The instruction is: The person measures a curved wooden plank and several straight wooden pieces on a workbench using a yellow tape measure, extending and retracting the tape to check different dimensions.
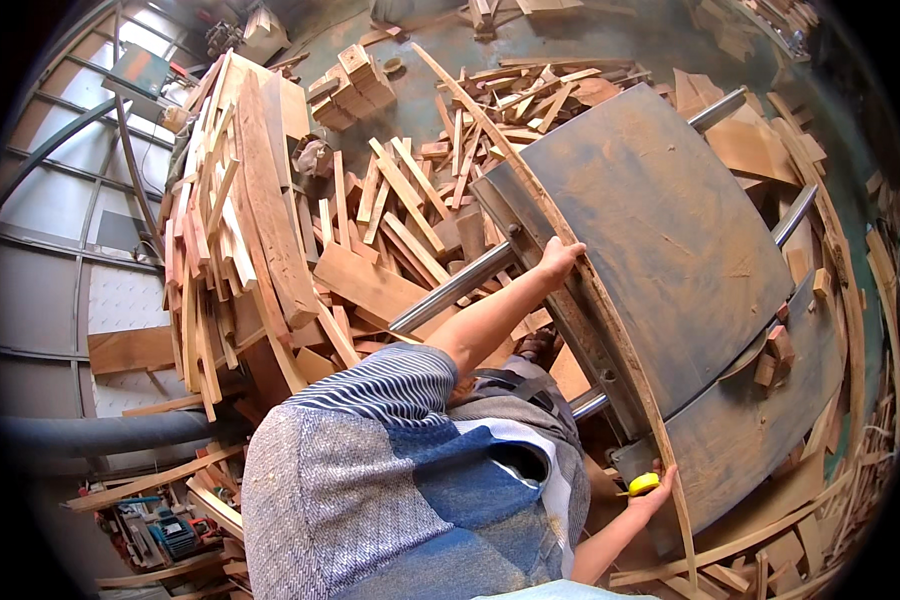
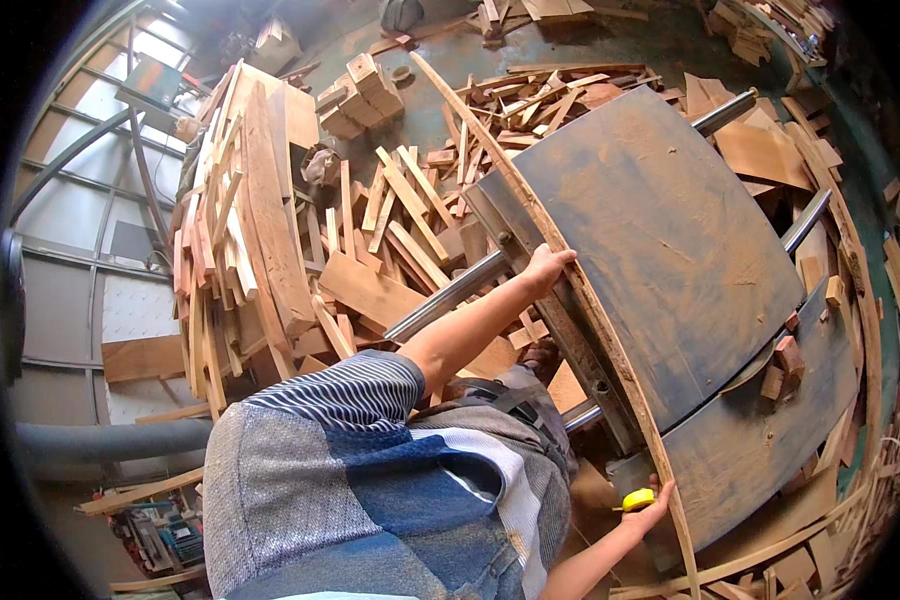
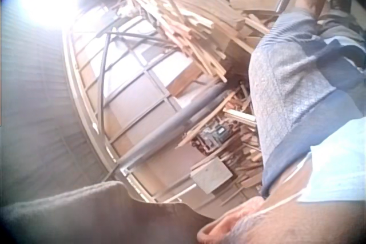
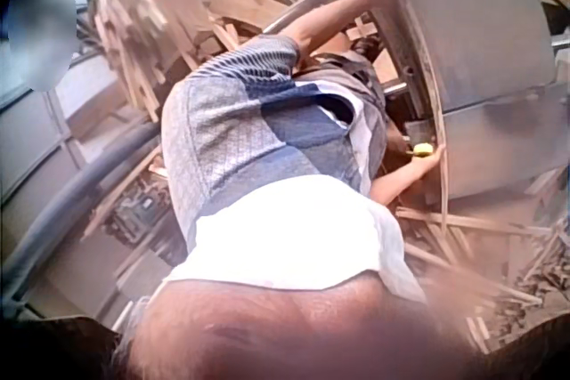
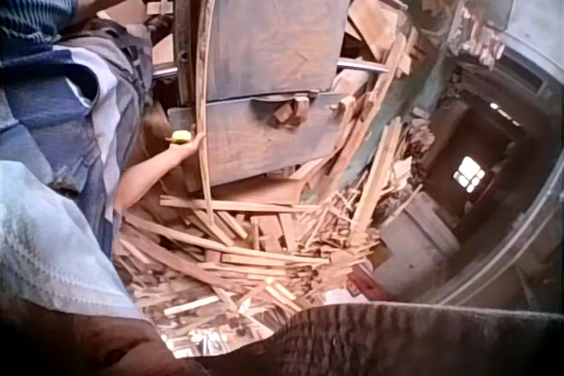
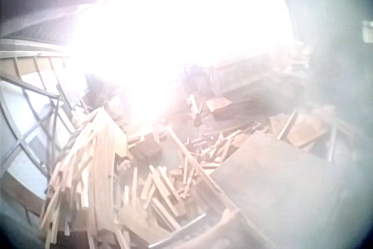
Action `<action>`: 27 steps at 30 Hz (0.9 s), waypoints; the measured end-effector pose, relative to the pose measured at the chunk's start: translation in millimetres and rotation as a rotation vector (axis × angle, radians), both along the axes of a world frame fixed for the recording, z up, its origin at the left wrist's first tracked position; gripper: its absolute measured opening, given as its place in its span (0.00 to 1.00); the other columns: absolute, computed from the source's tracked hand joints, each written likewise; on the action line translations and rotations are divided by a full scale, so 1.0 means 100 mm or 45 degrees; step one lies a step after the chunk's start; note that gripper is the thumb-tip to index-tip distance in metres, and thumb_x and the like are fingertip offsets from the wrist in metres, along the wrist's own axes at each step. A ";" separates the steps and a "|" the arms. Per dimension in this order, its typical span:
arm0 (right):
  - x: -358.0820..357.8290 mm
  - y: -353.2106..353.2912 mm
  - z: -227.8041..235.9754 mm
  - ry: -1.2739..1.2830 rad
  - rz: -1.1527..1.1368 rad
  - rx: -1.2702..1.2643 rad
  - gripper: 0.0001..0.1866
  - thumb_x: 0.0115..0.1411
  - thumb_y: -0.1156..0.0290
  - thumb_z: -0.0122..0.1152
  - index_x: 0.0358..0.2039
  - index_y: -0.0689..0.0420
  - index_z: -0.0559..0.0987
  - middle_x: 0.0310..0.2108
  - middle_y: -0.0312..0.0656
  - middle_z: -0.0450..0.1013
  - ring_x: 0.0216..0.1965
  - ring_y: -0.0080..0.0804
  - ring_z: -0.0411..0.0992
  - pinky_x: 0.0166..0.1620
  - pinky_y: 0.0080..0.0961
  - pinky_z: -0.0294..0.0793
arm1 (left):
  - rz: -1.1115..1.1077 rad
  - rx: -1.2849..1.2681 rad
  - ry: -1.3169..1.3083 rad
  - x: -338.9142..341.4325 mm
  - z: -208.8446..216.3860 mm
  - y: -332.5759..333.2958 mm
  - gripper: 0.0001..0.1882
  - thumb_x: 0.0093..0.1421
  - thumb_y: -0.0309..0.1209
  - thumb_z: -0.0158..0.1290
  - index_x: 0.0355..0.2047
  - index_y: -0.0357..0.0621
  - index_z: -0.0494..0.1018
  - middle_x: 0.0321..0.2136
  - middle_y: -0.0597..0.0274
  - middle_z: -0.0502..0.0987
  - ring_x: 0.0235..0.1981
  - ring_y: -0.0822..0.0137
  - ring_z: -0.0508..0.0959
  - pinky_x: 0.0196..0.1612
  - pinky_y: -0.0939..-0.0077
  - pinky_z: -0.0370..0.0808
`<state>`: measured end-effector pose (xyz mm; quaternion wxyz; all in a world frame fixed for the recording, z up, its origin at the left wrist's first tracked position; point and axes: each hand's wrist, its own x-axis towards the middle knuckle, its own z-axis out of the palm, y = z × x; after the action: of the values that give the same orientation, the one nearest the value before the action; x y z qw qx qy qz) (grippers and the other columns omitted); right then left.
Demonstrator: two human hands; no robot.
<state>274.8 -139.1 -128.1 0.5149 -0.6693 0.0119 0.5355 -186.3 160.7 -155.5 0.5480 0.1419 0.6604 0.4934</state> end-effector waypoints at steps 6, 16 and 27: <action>0.25 -0.07 0.07 -0.477 0.276 -0.218 0.16 0.63 0.53 0.67 0.32 0.53 0.78 0.23 0.33 0.69 0.21 0.26 0.67 0.28 0.30 0.70 | -0.085 -0.213 0.051 -0.09 -0.04 0.10 0.14 0.59 0.37 0.64 0.37 0.38 0.77 0.22 0.60 0.72 0.21 0.62 0.72 0.23 0.59 0.73; 0.76 -0.17 0.94 -1.725 1.074 -0.724 0.36 0.52 0.57 0.74 0.61 0.54 0.76 0.57 0.51 0.73 0.57 0.52 0.72 0.57 0.44 0.73 | -0.557 -0.118 -0.196 -0.51 -0.09 0.36 0.19 0.65 0.39 0.63 0.43 0.33 0.75 0.38 0.58 0.77 0.35 0.61 0.80 0.39 0.64 0.86; 0.91 -0.25 0.66 -1.805 1.254 -0.780 0.37 0.53 0.59 0.75 0.63 0.51 0.73 0.61 0.45 0.69 0.57 0.49 0.73 0.53 0.44 0.76 | -1.520 0.693 1.853 0.15 0.66 -0.12 0.33 0.51 0.45 0.70 0.54 0.44 0.76 0.55 0.50 0.76 0.62 0.50 0.70 0.63 0.54 0.67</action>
<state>366.2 -164.4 -62.0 -0.0850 -0.8780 -0.4523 0.1319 -171.5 148.7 -89.6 0.1150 0.8439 0.5203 0.0625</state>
